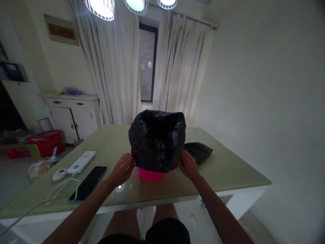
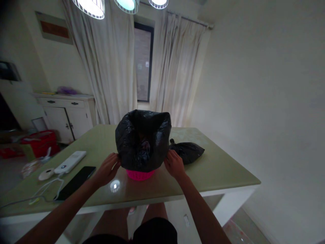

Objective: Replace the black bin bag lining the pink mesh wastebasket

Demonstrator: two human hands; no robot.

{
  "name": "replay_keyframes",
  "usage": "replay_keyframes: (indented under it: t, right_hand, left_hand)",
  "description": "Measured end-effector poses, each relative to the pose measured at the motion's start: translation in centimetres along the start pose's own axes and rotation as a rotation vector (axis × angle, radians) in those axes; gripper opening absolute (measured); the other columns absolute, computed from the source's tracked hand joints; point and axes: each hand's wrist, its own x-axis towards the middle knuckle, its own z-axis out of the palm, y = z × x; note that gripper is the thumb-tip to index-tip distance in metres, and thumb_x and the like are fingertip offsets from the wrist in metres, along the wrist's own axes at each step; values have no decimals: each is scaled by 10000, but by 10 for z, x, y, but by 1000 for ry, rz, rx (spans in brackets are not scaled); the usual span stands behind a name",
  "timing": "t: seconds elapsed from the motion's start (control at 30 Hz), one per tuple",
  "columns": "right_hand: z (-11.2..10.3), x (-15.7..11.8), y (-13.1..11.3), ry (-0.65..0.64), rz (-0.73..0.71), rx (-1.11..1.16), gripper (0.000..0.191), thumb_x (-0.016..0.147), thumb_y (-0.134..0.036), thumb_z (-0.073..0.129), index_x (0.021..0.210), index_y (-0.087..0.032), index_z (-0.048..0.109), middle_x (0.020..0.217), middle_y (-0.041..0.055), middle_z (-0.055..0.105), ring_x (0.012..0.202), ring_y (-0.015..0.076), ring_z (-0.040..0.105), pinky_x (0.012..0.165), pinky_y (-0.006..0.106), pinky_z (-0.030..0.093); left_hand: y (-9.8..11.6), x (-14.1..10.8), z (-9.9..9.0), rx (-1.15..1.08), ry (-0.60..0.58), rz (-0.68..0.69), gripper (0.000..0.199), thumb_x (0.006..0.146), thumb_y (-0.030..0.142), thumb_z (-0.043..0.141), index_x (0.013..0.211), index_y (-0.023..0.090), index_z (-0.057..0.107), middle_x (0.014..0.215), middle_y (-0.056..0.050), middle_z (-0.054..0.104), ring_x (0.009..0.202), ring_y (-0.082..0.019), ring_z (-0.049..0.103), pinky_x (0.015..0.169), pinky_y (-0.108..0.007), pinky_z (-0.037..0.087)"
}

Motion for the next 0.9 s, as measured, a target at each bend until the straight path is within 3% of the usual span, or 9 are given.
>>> replay_keyframes:
  t: [0.17, 0.27, 0.33, 0.4, 0.47, 0.57, 0.73, 0.83, 0.9]
  right_hand:
    - [20, -22, 8, -154, 56, -4, 262, 953, -187, 597, 1127, -190, 793, 1137, 158, 813, 1119, 307, 750, 976, 411, 646]
    - [36, -33, 9, -326, 206, 43, 403, 841, -158, 630, 1190, -185, 828, 1285, 184, 818, 1289, 350, 720, 1106, 452, 612]
    - [41, -36, 8, -332, 376, 131, 402, 840, -176, 596, 1167, -185, 829, 1250, 183, 832, 1270, 355, 732, 1106, 467, 605]
    - [37, -31, 8, -167, 572, 235, 348, 940, -275, 533, 1140, -179, 802, 1143, 171, 842, 1132, 344, 766, 1014, 465, 629]
    - [25, -17, 8, 110, 705, 327, 439, 1058, -439, 443, 1200, -169, 758, 1133, 159, 833, 1066, 321, 763, 965, 451, 628]
    - [1, 25, 9, 325, 665, 460, 560, 1100, -591, 411, 1317, -175, 718, 1298, 153, 802, 1196, 298, 726, 1076, 442, 584]
    - [-15, 109, 25, -49, 555, 514, 407, 972, -493, 647, 1217, -210, 807, 1267, 121, 827, 1195, 291, 729, 1121, 457, 561]
    - [-12, 133, 40, -206, 709, 422, 321, 879, -353, 717, 1131, -190, 830, 1183, 116, 848, 1121, 286, 755, 1113, 477, 565]
    - [-8, 131, 45, -279, 837, 531, 301, 924, -389, 676, 1093, -193, 829, 1102, 103, 858, 1058, 280, 771, 1043, 467, 606]
  left_hand:
    - [-9, -32, 18, 34, -180, -13, 251, 1105, 180, 484, 911, 227, 635, 875, -83, 704, 823, -243, 611, 804, -391, 510]
    - [-20, -51, 27, -19, -371, -185, 258, 1085, 264, 506, 915, 239, 698, 941, -105, 754, 911, -273, 677, 894, -443, 538]
    - [-28, -57, 30, -91, -356, -369, 263, 1076, 361, 515, 931, 243, 700, 970, -112, 759, 952, -288, 699, 928, -471, 558]
    - [-37, -53, 32, -178, -189, -593, 318, 1082, 482, 497, 1006, 238, 686, 1036, -120, 761, 1005, -293, 715, 957, -481, 585]
    - [-44, -40, 34, -285, 16, -781, 436, 1091, 597, 465, 1181, 223, 672, 1204, -142, 763, 1144, -298, 724, 1033, -488, 598]
    - [-52, -10, 40, -460, 136, -889, 695, 1101, 727, 332, 1456, 199, 611, 1510, -181, 694, 1417, -320, 649, 1199, -538, 540]
    - [-59, 18, 65, -621, -82, -899, 917, 975, 918, 381, 1367, 178, 755, 1489, -195, 749, 1502, -421, 594, 1283, -610, 474]
    - [-57, 5, 82, -710, -137, -969, 897, 999, 899, 346, 1322, 187, 786, 1427, -185, 786, 1495, -435, 611, 1240, -633, 517]
    - [-53, -12, 90, -734, -158, -989, 825, 1065, 820, 292, 1323, 212, 786, 1404, -152, 804, 1492, -407, 628, 1226, -616, 536]
